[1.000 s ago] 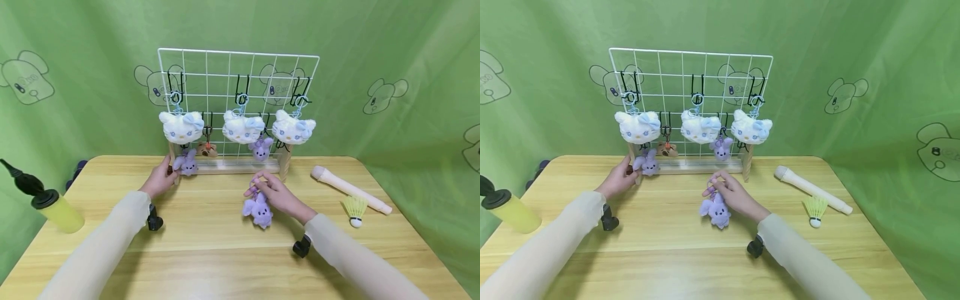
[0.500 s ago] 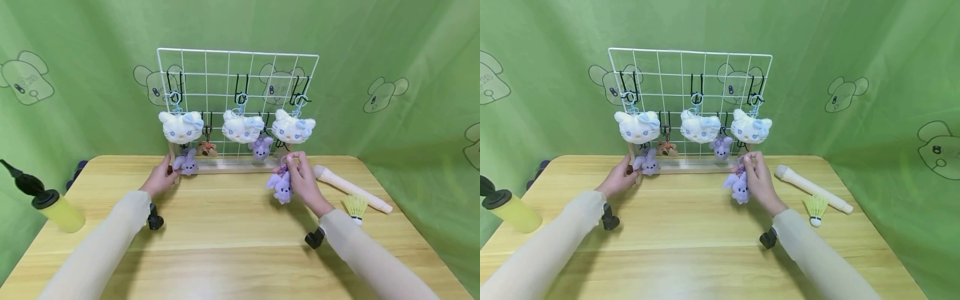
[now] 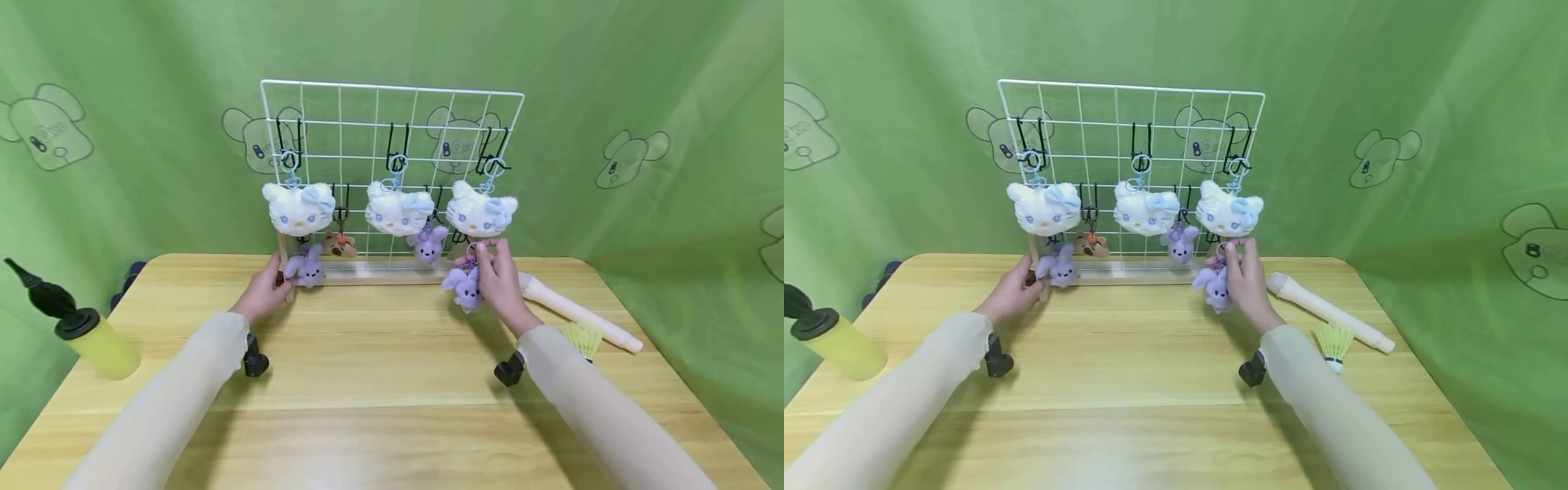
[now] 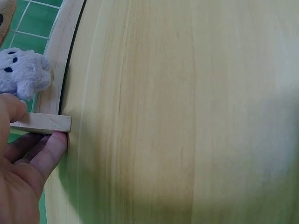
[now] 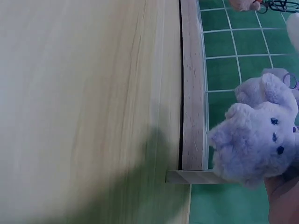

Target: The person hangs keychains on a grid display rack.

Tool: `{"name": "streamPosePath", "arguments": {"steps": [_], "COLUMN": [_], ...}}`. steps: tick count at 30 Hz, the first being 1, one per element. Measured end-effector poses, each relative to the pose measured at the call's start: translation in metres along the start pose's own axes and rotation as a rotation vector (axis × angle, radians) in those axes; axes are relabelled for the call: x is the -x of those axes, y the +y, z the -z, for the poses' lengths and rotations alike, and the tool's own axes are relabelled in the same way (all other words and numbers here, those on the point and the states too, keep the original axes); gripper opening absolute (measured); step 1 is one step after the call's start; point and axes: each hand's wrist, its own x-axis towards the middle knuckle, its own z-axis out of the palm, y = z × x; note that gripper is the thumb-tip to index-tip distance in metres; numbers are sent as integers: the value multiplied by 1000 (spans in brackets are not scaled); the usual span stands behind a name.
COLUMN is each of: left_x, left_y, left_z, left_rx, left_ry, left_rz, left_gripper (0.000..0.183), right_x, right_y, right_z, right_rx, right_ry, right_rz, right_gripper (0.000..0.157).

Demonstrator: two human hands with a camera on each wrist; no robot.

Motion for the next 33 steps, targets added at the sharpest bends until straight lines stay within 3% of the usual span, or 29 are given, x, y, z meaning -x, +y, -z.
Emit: {"name": "streamPosePath", "arguments": {"steps": [10, 17, 24, 33], "left_x": [-5, -5, -3, 2], "left_y": [3, 5, 4, 6], "left_z": [-2, -2, -1, -1], "left_rx": [7, -18, -20, 0], "left_ry": [1, 1, 4, 12], "left_rz": [-13, -15, -20, -19], "left_gripper": [69, 66, 68, 64], "right_x": [-12, -12, -8, -6], "right_y": [4, 7, 15, 19], "right_z": [0, 0, 2, 7], "right_rx": [13, 61, 129, 225], "right_ry": [17, 32, 50, 43], "right_rz": [-13, -107, -138, -197], "right_gripper": [34, 37, 40, 58]}}
